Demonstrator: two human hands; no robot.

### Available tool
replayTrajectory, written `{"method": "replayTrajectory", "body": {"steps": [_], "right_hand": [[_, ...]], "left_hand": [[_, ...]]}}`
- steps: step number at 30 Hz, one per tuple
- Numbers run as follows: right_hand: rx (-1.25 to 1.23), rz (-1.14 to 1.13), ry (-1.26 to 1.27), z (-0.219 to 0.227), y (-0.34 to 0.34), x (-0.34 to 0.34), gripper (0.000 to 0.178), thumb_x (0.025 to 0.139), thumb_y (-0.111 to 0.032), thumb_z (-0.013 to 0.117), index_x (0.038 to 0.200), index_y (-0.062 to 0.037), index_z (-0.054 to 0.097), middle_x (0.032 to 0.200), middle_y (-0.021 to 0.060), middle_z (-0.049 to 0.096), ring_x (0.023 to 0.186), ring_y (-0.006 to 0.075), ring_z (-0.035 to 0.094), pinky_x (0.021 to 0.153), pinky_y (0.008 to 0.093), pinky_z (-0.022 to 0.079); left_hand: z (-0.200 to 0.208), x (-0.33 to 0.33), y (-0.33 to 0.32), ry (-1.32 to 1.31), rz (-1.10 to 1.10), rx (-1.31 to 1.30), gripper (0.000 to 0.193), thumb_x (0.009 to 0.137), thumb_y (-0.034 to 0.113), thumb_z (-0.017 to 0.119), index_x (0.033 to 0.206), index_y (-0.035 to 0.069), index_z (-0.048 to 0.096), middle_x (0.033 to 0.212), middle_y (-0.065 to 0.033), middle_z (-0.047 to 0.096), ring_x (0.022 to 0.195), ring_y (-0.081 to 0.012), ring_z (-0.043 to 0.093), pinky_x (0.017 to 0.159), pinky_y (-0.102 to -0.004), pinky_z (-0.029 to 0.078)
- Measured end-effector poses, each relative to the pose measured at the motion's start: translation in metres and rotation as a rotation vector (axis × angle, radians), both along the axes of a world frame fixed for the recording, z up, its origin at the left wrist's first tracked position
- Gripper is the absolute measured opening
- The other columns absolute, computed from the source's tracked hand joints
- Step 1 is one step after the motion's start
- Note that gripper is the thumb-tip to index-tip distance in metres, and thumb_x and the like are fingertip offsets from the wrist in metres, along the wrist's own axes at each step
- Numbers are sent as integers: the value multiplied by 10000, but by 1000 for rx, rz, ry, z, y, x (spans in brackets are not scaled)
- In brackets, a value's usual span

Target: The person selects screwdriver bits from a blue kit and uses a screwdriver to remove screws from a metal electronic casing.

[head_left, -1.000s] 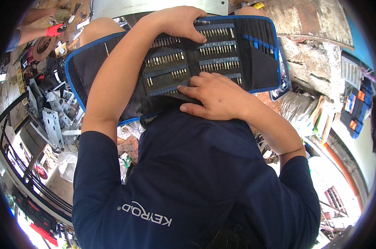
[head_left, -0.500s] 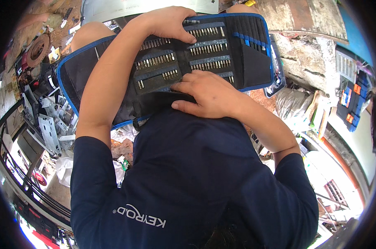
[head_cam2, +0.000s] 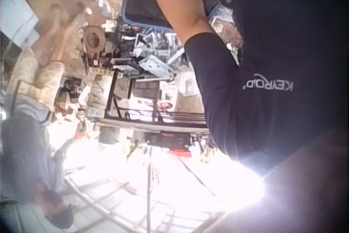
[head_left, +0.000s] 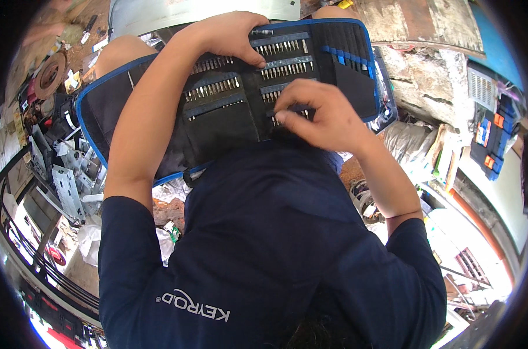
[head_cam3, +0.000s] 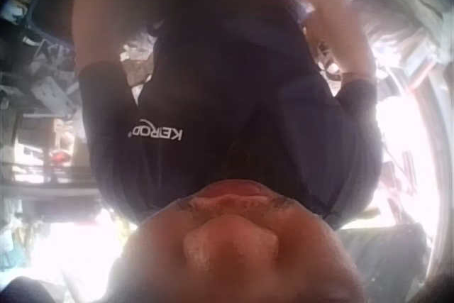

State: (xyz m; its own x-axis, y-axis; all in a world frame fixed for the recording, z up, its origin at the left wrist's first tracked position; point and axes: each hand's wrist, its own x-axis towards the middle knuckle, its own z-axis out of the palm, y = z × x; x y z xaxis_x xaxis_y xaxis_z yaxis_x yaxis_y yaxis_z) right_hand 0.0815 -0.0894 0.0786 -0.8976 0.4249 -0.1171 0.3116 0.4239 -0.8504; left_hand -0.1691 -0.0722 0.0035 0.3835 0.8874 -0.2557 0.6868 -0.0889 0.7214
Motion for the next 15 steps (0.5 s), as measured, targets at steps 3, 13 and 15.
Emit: {"method": "replayTrajectory", "body": {"steps": [3, 13, 15], "right_hand": [[-121, -138, -74, -3, 10, 8, 129, 823, -125, 727, 846, -20, 656, 797, 121, 658, 725, 255, 664, 669, 351, 524], [78, -192, -205, -14, 18, 10, 135, 811, -118, 712, 853, -31, 617, 765, 101, 636, 707, 248, 641, 668, 357, 510], [147, -180, -163, -19, 18, 12, 117, 815, -76, 719, 856, -22, 623, 745, 65, 622, 675, 186, 619, 649, 308, 503]], "left_hand": [[1, -1, -1, -10, 9, -6, 767, 617, 292, 872, 1259, -18, 591, 1135, -207, 678, 1062, -338, 645, 947, -387, 498], [-1, -2, 1, -9, -2, -16, 778, 604, 257, 861, 1275, -17, 579, 1147, -205, 672, 1063, -328, 645, 955, -378, 498], [-1, -2, 2, -3, -2, -15, 771, 606, 253, 856, 1273, -17, 580, 1148, -205, 671, 1066, -329, 643, 957, -378, 497]]}}
